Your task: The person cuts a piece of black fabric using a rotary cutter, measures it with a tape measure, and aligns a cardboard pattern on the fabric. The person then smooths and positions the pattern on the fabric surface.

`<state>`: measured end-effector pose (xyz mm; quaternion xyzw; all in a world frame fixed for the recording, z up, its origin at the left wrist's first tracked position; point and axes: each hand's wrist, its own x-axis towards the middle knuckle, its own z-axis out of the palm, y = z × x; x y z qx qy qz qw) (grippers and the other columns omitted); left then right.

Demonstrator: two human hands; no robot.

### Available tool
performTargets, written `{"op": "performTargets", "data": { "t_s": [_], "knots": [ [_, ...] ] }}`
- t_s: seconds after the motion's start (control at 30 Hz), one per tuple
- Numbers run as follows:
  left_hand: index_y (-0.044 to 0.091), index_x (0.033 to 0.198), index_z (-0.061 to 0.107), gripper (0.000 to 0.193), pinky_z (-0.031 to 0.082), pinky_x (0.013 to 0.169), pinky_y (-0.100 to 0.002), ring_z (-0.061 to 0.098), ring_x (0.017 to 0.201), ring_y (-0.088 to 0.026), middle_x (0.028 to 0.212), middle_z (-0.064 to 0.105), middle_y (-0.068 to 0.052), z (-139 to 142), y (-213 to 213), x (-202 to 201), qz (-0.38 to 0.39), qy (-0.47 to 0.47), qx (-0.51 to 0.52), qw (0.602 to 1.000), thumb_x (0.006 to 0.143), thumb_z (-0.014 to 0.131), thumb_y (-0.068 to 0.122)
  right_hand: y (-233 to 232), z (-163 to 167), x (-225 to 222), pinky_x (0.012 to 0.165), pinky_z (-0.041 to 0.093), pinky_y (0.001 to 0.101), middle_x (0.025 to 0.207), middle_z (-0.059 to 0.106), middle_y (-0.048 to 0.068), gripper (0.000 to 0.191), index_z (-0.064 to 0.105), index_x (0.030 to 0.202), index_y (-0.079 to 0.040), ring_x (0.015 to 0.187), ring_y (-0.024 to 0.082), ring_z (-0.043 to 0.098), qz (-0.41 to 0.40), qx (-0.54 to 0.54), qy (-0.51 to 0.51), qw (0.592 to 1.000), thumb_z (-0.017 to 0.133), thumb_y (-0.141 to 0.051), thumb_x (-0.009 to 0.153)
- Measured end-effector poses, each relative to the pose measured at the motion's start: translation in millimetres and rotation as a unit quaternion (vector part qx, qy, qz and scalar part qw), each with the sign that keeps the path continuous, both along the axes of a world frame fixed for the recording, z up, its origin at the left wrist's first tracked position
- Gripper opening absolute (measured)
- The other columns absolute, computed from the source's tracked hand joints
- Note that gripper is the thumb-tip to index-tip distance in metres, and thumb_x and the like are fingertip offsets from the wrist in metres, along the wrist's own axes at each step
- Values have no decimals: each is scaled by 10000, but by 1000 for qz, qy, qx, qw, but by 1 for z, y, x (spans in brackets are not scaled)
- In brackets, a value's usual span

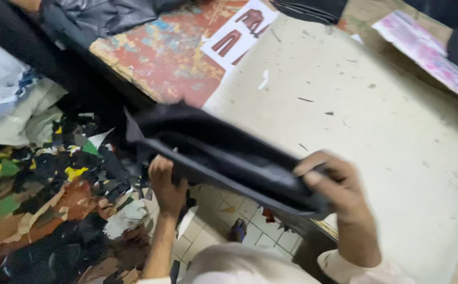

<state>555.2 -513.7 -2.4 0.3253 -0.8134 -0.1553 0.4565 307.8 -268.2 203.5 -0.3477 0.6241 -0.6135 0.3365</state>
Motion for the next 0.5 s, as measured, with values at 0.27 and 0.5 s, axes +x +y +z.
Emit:
{"op": "performTargets", "data": {
  "t_s": [0.27,0.5],
  "knots": [
    [86,1165,752,256,565,809,-417,715,951,-321,1101,754,-145,82,40,-150,-268,-23,67,961,933,677,7,217,-34,-94,838,521,278,1120,593,166,281,603,1305,29,926,152,621,-379,44,159,911,679,-85,1060],
    [-73,1479,428,772,516,935,-509,573,1152,-424,1322,551,-310,29,76,-226,-388,-50,164,906,833,758,194,281,-191,1,880,542,358,1240,658,236,456,642,1393,17,996,245,662,-557,251,105,785,715,-152,976]
  ]
}}
